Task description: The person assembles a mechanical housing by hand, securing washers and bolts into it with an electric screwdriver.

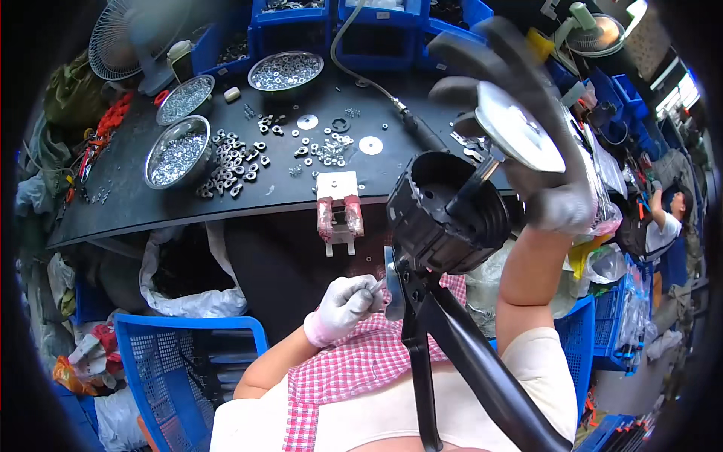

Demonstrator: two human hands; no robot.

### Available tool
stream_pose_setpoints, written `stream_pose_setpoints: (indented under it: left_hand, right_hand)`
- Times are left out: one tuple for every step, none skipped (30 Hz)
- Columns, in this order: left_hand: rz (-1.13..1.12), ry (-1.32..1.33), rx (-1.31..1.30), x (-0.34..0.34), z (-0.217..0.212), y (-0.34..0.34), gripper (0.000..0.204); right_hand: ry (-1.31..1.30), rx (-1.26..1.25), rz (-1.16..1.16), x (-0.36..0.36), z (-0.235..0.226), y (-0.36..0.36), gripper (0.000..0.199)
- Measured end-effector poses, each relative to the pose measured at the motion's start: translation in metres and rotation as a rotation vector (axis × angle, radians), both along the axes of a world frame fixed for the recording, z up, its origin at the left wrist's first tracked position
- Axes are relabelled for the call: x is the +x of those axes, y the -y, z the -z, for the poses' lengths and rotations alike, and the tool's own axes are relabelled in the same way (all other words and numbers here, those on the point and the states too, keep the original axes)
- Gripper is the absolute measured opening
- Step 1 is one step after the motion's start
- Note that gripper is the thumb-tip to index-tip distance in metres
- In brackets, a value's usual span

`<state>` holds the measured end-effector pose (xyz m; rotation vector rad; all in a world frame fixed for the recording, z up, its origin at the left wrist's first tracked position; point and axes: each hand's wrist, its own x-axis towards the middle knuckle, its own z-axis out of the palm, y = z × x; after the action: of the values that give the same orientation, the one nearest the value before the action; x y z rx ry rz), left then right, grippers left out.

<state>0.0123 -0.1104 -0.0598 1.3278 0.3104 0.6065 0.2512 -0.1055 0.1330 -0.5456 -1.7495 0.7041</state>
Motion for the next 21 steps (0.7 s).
stream_pose_setpoints:
  left_hand:
    - [-0.002, 0.004, 0.014, -0.001, 0.004, 0.0, 0.043]
    - [-0.003, 0.007, 0.027, -0.003, 0.006, 0.0, 0.044]
    - [-0.002, 0.009, 0.031, -0.003, 0.005, 0.001, 0.044]
    - [0.004, 0.052, 0.036, 0.001, 0.003, 0.0, 0.044]
    - [0.011, 0.096, 0.04, 0.005, 0.001, 0.0, 0.044]
    - [-0.01, 0.085, 0.037, 0.003, 0.005, 0.002, 0.044]
    - [-0.054, 0.069, 0.027, 0.0, 0.009, 0.005, 0.045]
    - [-0.099, 0.054, 0.015, -0.002, 0.012, 0.006, 0.045]
    - [-0.079, 0.06, 0.018, -0.001, 0.01, 0.004, 0.045]
    - [-0.033, 0.033, 0.041, -0.001, 0.007, 0.001, 0.046]
    - [0.013, 0.006, 0.064, 0.0, 0.004, -0.001, 0.046]
    - [0.021, 0.01, 0.049, -0.002, 0.006, -0.001, 0.045]
    - [0.011, 0.004, 0.047, -0.002, 0.007, -0.001, 0.045]
    - [-0.01, 0.022, 0.018, -0.003, 0.007, 0.001, 0.045]
    - [-0.015, 0.052, -0.009, -0.003, 0.007, 0.002, 0.044]
    - [-0.001, 0.057, -0.006, -0.002, 0.009, 0.002, 0.044]
    - [0.03, 0.037, -0.004, -0.001, 0.012, 0.003, 0.044]
    - [0.049, 0.007, -0.002, 0.0, 0.013, 0.002, 0.043]
    - [0.034, 0.0, -0.007, -0.002, 0.014, 0.002, 0.043]
    - [0.018, 0.01, -0.001, -0.004, 0.015, 0.001, 0.043]
    - [0.022, 0.028, 0.008, -0.005, 0.015, 0.0, 0.043]
  right_hand:
    - [-0.024, 0.129, 0.058, 0.001, -0.002, -0.006, 0.103]
    - [-0.041, 0.123, -0.069, 0.007, -0.007, -0.007, 0.1]
    - [0.145, 0.084, -0.127, 0.019, -0.02, -0.006, 0.092]
    - [0.365, 0.173, -0.096, 0.027, -0.034, -0.001, 0.087]
    - [0.588, 0.257, -0.062, 0.032, -0.044, 0.005, 0.083]
    - [0.558, 0.293, 0.019, 0.025, -0.038, 0.0, 0.083]
    - [0.545, 0.295, -0.001, 0.021, -0.037, 0.0, 0.083]
    - [0.551, 0.099, 0.084, 0.017, -0.041, 0.002, 0.085]
    - [0.569, -0.1, 0.207, 0.015, -0.052, 0.012, 0.088]
    - [0.587, -0.148, 0.25, 0.012, -0.062, 0.019, 0.098]
    - [0.488, -0.198, 0.044, 0.024, -0.059, 0.016, 0.102]
    - [0.333, -0.084, -0.03, 0.019, -0.046, 0.003, 0.101]
    - [0.176, 0.029, -0.101, 0.011, -0.037, -0.007, 0.101]
    - [0.171, 0.028, -0.111, 0.014, -0.04, -0.007, 0.101]
    - [0.319, -0.137, -0.074, 0.019, -0.054, 0.001, 0.101]
    - [0.464, -0.299, -0.025, 0.025, -0.07, 0.013, 0.101]
    - [0.605, -0.464, 0.026, 0.027, -0.083, 0.022, 0.101]
    - [0.721, -0.368, -0.087, 0.033, -0.091, 0.017, 0.101]
    - [0.717, -0.367, -0.105, 0.037, -0.088, 0.002, 0.101]
    - [0.852, -0.047, -0.201, 0.04, -0.083, -0.013, 0.099]
    - [0.978, 0.275, -0.274, 0.039, -0.079, -0.021, 0.097]
